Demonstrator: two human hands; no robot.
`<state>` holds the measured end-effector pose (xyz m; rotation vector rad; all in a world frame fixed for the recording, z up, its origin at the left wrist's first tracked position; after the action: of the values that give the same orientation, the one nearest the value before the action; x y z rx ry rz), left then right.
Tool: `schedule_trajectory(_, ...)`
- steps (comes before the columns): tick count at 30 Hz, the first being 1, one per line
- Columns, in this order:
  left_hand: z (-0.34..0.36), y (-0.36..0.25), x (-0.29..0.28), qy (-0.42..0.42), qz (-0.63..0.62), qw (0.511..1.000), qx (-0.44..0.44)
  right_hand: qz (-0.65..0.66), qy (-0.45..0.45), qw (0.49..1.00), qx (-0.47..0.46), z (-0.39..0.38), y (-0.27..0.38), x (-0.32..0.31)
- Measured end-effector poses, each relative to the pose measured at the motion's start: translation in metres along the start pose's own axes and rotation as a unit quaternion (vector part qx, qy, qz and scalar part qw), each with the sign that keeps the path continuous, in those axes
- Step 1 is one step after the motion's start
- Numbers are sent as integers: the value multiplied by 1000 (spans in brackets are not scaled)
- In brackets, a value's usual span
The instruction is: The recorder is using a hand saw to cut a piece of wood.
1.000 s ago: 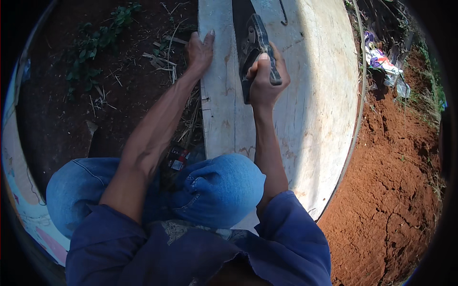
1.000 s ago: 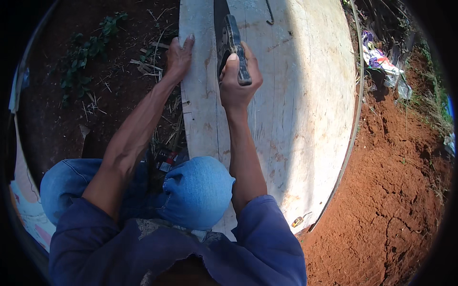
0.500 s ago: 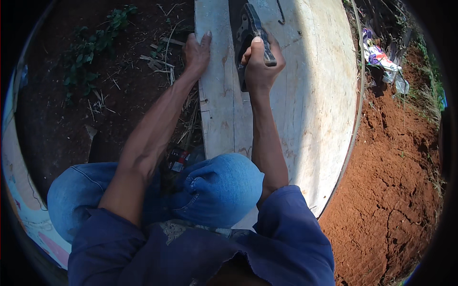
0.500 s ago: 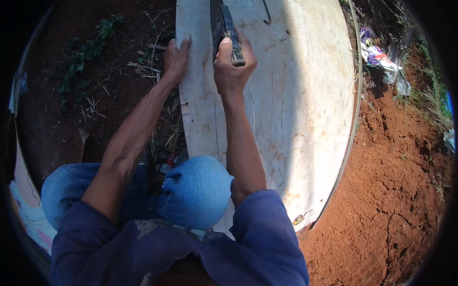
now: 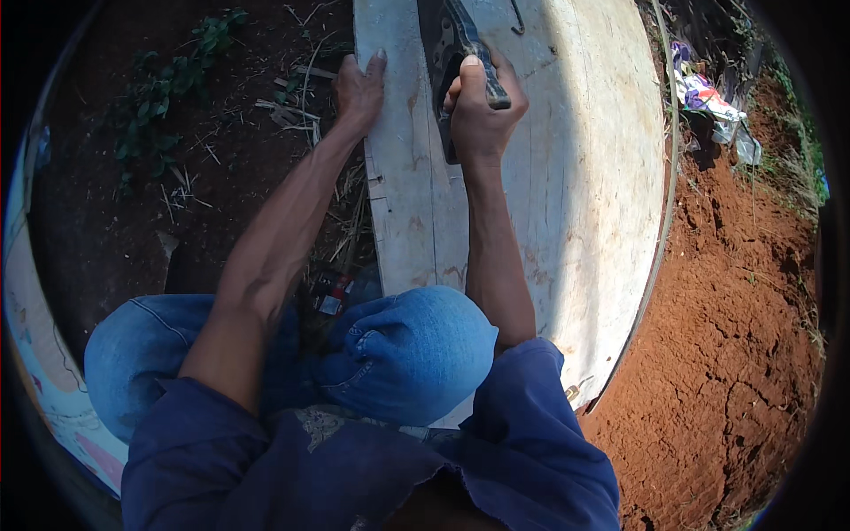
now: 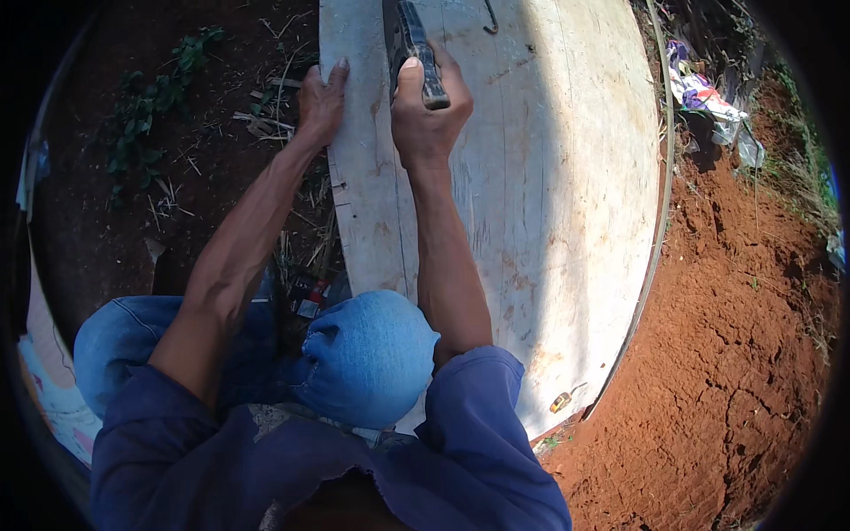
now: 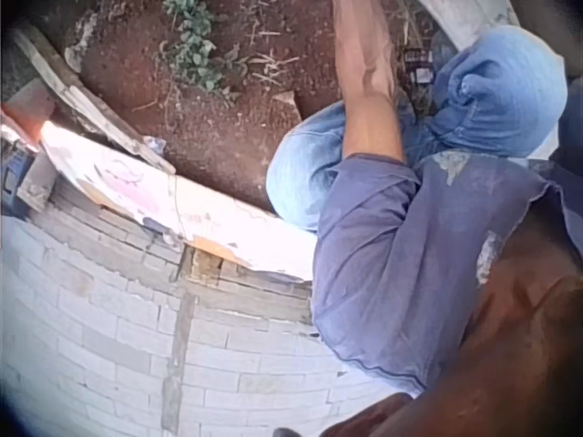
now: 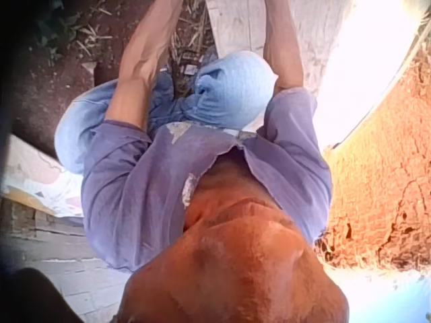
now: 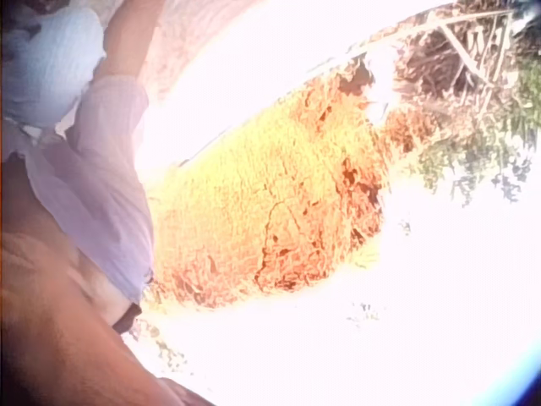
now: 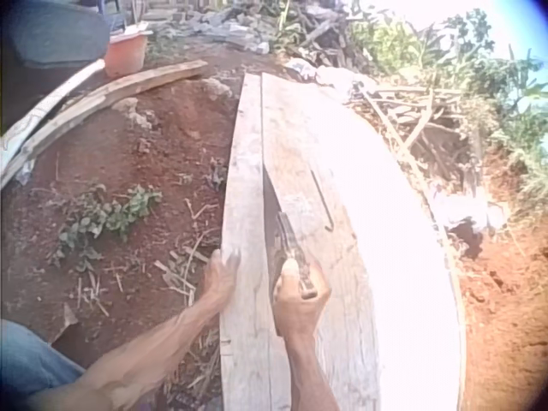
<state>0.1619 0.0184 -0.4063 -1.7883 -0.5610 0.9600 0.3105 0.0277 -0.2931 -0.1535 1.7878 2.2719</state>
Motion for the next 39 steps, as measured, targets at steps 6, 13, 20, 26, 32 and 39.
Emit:
schedule_trajectory(6, 16, 12, -20, 13, 24, 1000, -15, -16, -11, 996, 86, -130, 58, -127)
schedule_trajectory(13, -1, 7, 0, 13, 7, 1000, -7, 22, -4, 999, 48, 1, 4, -6)
schedule_trajectory(20, 19, 13, -24, 0, -7, 1000, -3, -48, 15, 994, 96, -143, 74, -136)
schedule_trajectory(26, -2, -1, -4, -3, 40, 999, 6, -37, -8, 999, 30, -58, 24, -59)
schedule_trajectory(32, 12, 6, -27, 8, 13, 1000, 8, 19, 4, 996, 84, -57, 23, -42)
schedule_trajectory(39, 12, 1, -28, -8, 42, 999, 19, 21, -20, 995, 100, -128, 56, -116)
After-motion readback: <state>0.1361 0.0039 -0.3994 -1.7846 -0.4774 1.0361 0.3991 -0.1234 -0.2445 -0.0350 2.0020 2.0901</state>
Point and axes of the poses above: each hand's wrist, its own z-axis towards the middle knuckle, its own x-axis out of the palm, y = z × x, the point moved 2 cm from there along z, towards the middle knuckle, and after that the axes turned 12 degrees about -y, right-handed, at the moved point
